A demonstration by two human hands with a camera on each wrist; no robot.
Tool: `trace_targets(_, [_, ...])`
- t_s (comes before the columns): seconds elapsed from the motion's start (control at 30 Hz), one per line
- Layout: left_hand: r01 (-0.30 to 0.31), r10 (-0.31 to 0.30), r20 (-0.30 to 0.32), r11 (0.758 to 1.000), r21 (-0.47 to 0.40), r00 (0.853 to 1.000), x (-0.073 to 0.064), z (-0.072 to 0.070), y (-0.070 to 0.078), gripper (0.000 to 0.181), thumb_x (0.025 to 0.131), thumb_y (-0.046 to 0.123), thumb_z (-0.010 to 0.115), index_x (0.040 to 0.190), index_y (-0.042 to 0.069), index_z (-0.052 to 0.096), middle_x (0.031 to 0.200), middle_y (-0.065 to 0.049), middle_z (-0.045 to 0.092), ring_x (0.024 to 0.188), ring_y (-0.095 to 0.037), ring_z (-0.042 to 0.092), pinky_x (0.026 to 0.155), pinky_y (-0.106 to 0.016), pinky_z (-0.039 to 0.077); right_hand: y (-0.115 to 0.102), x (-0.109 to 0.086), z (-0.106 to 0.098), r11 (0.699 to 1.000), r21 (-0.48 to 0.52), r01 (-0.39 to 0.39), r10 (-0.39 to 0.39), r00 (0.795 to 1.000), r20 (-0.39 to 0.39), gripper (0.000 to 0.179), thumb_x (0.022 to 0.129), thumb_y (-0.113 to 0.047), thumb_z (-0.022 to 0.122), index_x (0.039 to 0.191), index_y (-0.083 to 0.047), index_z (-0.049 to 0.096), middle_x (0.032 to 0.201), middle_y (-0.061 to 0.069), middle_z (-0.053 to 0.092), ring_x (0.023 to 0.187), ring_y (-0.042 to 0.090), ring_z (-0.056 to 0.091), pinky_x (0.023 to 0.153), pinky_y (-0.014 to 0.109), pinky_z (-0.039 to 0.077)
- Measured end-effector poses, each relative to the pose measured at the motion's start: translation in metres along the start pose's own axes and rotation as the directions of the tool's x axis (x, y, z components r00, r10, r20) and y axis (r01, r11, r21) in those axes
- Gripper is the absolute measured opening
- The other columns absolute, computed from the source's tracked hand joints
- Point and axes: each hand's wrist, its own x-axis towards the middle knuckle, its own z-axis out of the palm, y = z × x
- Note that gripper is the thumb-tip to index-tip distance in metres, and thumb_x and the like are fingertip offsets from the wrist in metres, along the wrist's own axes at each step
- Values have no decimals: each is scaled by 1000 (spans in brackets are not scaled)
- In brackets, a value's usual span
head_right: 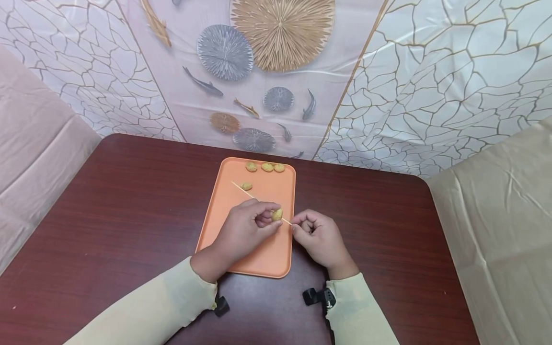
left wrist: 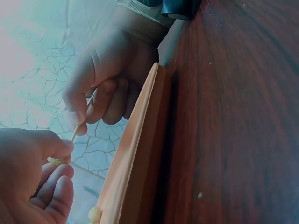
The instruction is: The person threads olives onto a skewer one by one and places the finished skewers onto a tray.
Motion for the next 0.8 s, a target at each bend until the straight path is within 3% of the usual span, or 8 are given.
trace_targets(0.17, [-11,11,6,1000,-9,1000,-1,1,3,33,94,15,94,125,11,85,97,-2,75,91,-12,75,81,-20,66,0,0,0,1000,0,-6,6,1000,5,8,101,-1,79,98,-8,81,61,-8,48,54,3,44,51,22,40])
trace_targets(0.43, [-37,37,15,999,1,999,-3,4,4,33,94,16,94,125,10,84,96,-2,75,91,-11,75,80,-15,64,0,0,1,1000,14,6,-6,1000,9,1,100,-2,80,99,-2,80,62,-8,49,55,1,44,51,20,38])
trace_targets(0.8, [-59,58,13,998,12,998,-4,7,4,32,95,19,94,125,11,84,95,0,74,89,-10,73,79,-13,63,0,0,1,1000,-10,3,-3,1000,4,15,98,3,78,97,-12,80,63,-7,49,55,3,45,52,21,40])
